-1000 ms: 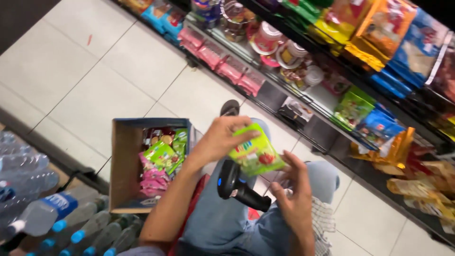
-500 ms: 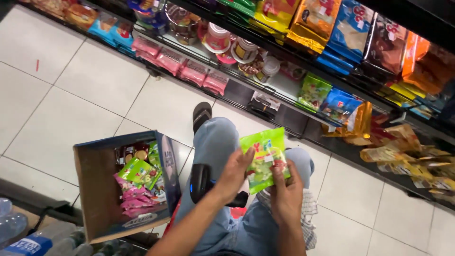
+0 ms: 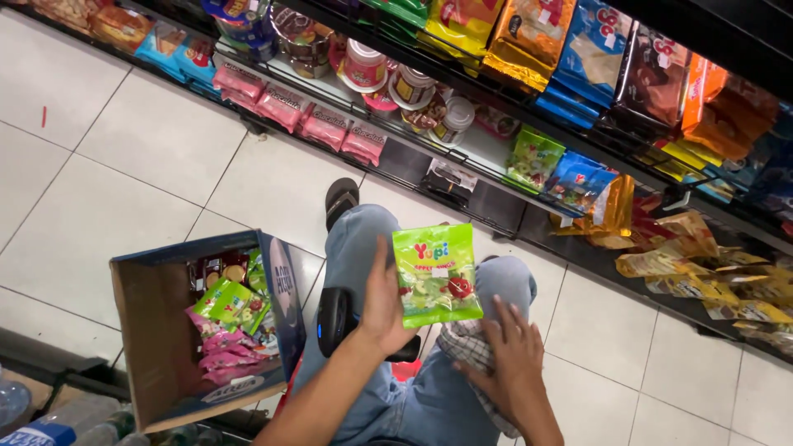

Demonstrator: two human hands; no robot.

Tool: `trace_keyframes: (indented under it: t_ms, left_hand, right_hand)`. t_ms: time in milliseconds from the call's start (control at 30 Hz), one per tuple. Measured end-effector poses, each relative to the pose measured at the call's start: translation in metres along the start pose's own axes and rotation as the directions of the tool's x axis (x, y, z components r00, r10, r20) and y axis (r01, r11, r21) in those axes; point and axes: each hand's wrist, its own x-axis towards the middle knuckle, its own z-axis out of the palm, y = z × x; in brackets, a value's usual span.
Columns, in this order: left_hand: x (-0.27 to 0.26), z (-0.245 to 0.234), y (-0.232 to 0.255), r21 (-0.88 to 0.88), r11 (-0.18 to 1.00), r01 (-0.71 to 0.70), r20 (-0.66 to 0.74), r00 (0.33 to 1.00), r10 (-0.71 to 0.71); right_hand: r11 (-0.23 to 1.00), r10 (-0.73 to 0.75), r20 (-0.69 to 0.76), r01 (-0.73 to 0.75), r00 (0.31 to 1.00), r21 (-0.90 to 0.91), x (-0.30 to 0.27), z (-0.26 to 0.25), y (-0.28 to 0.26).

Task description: Stocking shelves with snack items from a box.

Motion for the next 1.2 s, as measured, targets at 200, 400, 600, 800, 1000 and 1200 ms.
trace_keyframes:
  t_ms: [200,400,600,800,1000,1200]
  left_hand:
    - [0.0,0.007,-0.005,-0.047,0.999,0.024,0.038,0.999,-0.022]
    - [-0.001,0.001,-0.011,0.017,0.999,0.041,0.037,0.998,-0.042]
    - [-0.005,-0.005,-0.011,0.073,0.997,0.012,0.038,0.999,-0.014]
    - [-0.007,-0.006,-0.01,0.081,0.997,0.022,0.032,0.999,-0.025]
    - [-0.01,-0.001,-0.016,0.094,0.995,0.037,0.027,0.999,-0.04]
    - [-0.011,-0.004,-0.045,0.27,0.96,0.074,0.094,0.99,-0.103]
  right_hand:
    - [0.999,-0.017,0.013,0.018,1.0,-0.033,-0.003,0.005,0.01]
    - [0.726,0.582,-0.015,-0.511,0.813,0.46,0.024,-0.016,-0.003]
    - [0.979,-0.167,0.049,0.172,0.985,-0.108,0.01,0.019,0.001]
    - [0.977,0.087,0.165,-0.052,0.982,-0.205,0.016,0.011,-0.002]
    - [0.791,0.47,-0.175,-0.325,0.865,0.519,0.033,-0.032,-0.026]
    - [0.965,-0.004,-0.306,0.084,0.952,0.248,0.044,-0.021,-0.068]
